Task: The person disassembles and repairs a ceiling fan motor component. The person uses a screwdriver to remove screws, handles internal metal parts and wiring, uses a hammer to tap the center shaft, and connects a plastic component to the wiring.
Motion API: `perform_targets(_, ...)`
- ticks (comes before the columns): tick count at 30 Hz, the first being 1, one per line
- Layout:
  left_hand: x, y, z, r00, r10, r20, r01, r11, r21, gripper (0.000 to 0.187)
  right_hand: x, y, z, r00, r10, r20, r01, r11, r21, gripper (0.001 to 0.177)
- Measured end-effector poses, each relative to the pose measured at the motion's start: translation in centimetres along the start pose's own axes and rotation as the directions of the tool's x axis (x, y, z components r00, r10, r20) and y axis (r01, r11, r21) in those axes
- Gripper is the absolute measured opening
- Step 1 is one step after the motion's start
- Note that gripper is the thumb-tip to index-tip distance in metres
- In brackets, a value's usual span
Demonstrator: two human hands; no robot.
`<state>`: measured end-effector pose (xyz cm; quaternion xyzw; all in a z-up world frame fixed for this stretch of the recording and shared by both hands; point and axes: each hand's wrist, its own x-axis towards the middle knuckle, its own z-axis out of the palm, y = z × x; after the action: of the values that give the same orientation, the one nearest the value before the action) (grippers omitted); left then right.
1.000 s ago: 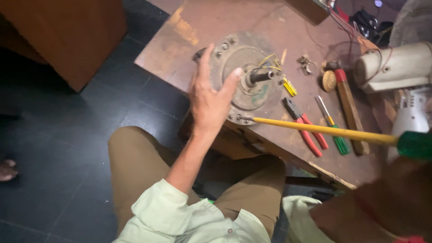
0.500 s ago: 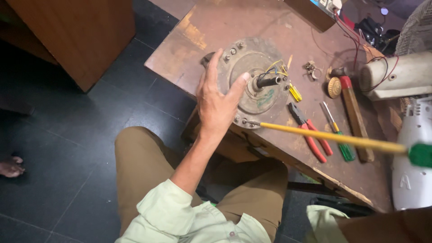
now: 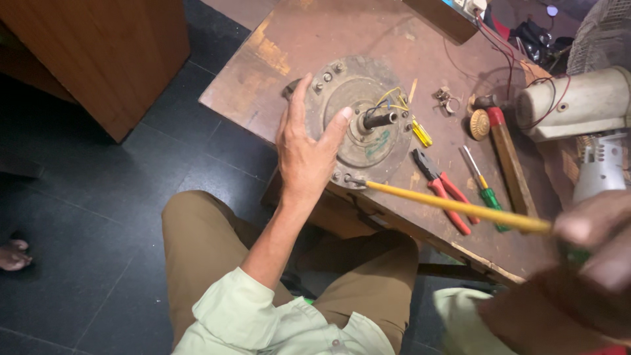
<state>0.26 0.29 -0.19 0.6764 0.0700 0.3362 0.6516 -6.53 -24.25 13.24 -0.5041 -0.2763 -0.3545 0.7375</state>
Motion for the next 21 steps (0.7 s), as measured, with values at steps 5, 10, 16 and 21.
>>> perform_targets(5, -0.1, 0.0, 0.1, 1.000, 0.000, -0.017, 0.000, 1.000, 0.003, 0.070, -2.0, 0.3, 0.1, 1.000, -0.001, 0.006, 0.001, 1.000, 0.000, 0.041)
perform_targets(10, 0.2, 0.0, -0.1, 0.999, 0.030, -0.014, -0.031, 0.999, -0.026, 0.069, -1.1, -0.1, 0.8, 1.000, -0.001, 0.000, 0.001, 1.000, 0.016, 0.040)
perform_targets(16, -0.1, -0.1, 0.1, 1.000, 0.004, -0.014, -0.004, 1.000, -0.023, 0.069, 0.5, 1.0, 0.5, 0.999, 0.032, -0.006, -0.032, 0.999, 0.002, 0.040)
perform_targets(21, -0.1, 0.0, 0.1, 1.000, 0.008, -0.022, -0.008, 1.000, -0.021, 0.068, -3.9, -0.6, 0.2, 1.000, 0.001, 0.019, -0.001, 1.000, -0.012, 0.040)
